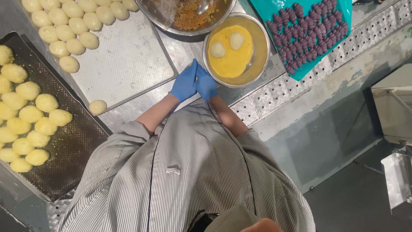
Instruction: Filling dough rounds with stuffing and shaping them into balls on a kitchen workbench.
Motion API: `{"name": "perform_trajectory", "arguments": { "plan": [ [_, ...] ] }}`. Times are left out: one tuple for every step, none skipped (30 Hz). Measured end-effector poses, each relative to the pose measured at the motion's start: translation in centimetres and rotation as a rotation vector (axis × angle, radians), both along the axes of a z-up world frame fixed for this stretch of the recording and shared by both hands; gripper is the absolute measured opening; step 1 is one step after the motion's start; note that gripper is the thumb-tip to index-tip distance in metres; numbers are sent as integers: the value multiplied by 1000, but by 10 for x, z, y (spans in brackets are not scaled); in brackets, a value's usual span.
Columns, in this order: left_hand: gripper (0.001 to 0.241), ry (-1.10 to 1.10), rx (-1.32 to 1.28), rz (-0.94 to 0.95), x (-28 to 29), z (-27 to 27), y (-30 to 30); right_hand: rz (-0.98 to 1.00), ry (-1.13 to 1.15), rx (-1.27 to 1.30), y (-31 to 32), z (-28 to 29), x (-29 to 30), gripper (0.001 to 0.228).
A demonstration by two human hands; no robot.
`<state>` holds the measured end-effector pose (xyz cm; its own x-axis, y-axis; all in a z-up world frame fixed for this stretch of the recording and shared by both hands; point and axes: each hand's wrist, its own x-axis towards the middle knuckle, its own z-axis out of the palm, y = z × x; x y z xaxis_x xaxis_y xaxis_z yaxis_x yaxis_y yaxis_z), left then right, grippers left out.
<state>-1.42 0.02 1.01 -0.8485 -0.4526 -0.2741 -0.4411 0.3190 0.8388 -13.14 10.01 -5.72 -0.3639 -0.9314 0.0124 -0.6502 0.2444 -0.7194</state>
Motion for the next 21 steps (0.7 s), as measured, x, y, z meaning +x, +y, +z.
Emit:
{"name": "perform_trajectory", "arguments": {
  "plan": [
    [85, 3, -1, -3, 2, -9, -3, -3, 3, -1, 0, 3, 0, 70],
    [85, 88, -99, -54, 5, -17, -6, -11, 43, 0, 2, 6, 2, 71],
    [85, 174, -197, -106, 9, -26, -9, -19, 84, 0, 3, 8, 5, 73],
    [85, 168, -190, -104, 8, -36, -7, -17, 78, 7, 4, 10, 7, 73],
    [88, 118, -275, -152, 7, -45, -5, 14, 145, 1, 6, 11, 10, 76],
    [92, 74, -371, -206, 2, -56, -10, 38, 220, -16, 1, 12, 9, 78],
    [92, 75, -375, -210, -3, -70, -8, 34, 221, -20, -3, 8, 7, 78],
    [85, 40, -451, -149, -7, -83, -3, 26, 201, 13, -3, 4, 5, 75],
    [78, 6, -526, -87, -11, -96, 2, 19, 181, 46, -4, 0, 2, 72],
    [78, 11, -528, -88, -8, -76, -2, 17, 186, 45, 1, 8, 1, 72],
    [83, 53, -501, -159, -5, -56, -7, 20, 154, 41, 5, 16, 0, 73],
    [89, 93, -472, -231, -1, -36, -11, 22, 120, 37, 9, 25, 0, 75],
    [89, 97, -472, -233, -2, -34, -11, 20, 123, 37, 7, 29, -3, 75],
    [92, 80, -436, -249, 1, -33, -9, 38, 100, 20, 7, 34, -3, 79],
    [95, 64, -399, -265, 5, -32, -6, 55, 76, 3, 7, 38, -3, 82],
    [95, 69, -403, -270, 2, -37, -3, 49, 81, 0, 9, 33, 1, 82],
    [90, 66, -432, -193, -1, -42, 0, 42, 84, -3, 11, 30, 3, 79],
    [87, 71, -467, -119, -12, -46, -1, 31, 96, -12, 9, 27, -1, 76],
    [87, 86, -477, -125, -1, -37, -4, 21, 110, -20, 13, 21, 2, 76],
    [89, 95, -452, -188, 9, -30, -4, 23, 150, -15, 21, 16, 6, 75],
    [92, 102, -427, -251, 20, -21, -3, 25, 189, -10, 30, 11, 10, 74]
  ]
}}
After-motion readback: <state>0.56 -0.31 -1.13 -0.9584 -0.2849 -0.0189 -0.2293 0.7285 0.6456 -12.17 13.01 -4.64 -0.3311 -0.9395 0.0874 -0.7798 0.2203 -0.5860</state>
